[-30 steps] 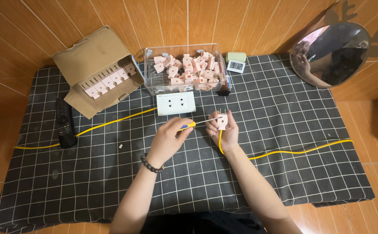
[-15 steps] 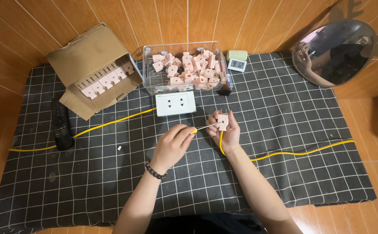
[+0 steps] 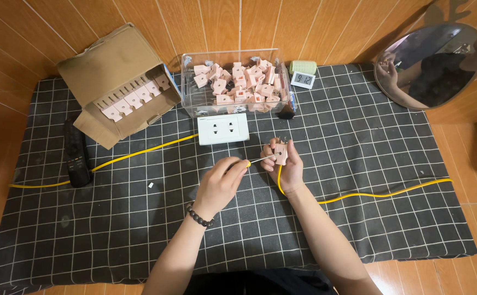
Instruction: The person assembles small pink electrical components on a table. They use a screwdriver to tighten screws on the components and connect a yellow wire to them. The person handles the components one at a time, placing them into a cardboard box after assembly.
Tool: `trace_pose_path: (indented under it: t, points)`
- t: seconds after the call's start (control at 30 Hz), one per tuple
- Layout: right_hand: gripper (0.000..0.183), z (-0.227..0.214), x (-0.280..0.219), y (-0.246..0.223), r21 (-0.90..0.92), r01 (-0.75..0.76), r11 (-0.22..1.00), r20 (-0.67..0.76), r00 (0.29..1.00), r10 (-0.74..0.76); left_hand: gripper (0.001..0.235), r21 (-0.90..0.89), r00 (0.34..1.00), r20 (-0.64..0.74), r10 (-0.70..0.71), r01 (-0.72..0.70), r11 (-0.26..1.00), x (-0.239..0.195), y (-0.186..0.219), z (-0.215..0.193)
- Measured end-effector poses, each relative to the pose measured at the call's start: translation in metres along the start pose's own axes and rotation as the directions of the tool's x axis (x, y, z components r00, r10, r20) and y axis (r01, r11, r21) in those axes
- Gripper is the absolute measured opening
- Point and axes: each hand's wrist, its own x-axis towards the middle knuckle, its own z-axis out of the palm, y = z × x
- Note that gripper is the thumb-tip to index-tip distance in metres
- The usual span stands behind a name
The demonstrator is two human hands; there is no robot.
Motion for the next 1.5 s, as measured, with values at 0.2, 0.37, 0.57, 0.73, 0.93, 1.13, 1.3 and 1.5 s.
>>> trace_pose_path:
  t: [0.2, 0.37, 0.57, 0.73, 0.93, 1.13, 1.3, 1.5]
  points:
    - [0.044, -0.01, 0.002, 0.002, -0.042, -0.014, 0.999, -0.006, 1.0, 0.014, 0.019, -0.015, 0.994, 0.073, 0.084, -0.083, 0.996, 0.011, 0.006, -0.012]
    - [0.043, -0.005, -0.005, 0.002, -0.214, 0.0, 0.977, -0.061, 0.998, -0.013, 0.017, -0.15, 0.997, 0.061, -0.053, 0.062, 0.987, -0.008, -0.008, 0.011]
    - [0.039, 0.001, -0.01, -0.001, -0.456, 0.029, 0.889, -0.081, 0.994, -0.074, 0.018, -0.284, 0.94, 0.092, -0.328, 0.341, 0.896, -0.023, -0.024, 0.023]
    - [0.034, 0.007, -0.008, -0.001, -0.511, 0.048, 0.858, -0.077, 0.992, -0.101, 0.019, -0.42, 0.896, 0.221, -0.386, 0.445, 0.791, 0.002, -0.014, -0.003]
    - [0.032, 0.005, -0.011, 0.001, -0.522, 0.027, 0.853, -0.106, 0.99, -0.096, 0.018, -0.534, 0.849, 0.219, -0.482, 0.517, 0.669, -0.014, -0.027, 0.017]
    - [0.031, 0.008, -0.01, 0.001, -0.526, 0.023, 0.85, -0.106, 0.99, -0.092, 0.019, -0.408, 0.827, 0.29, -0.481, 0.562, 0.72, -0.003, -0.025, 0.003]
    - [0.03, 0.002, -0.009, 0.004, -0.508, 0.034, 0.861, -0.123, 0.986, -0.112, 0.022, -0.48, 0.794, 0.302, -0.528, 0.605, 0.635, -0.011, -0.028, 0.014]
    - [0.029, 0.001, -0.01, 0.005, -0.543, 0.022, 0.839, -0.124, 0.987, -0.107, 0.029, -0.491, 0.807, 0.345, -0.478, 0.59, 0.641, -0.005, -0.031, 0.006]
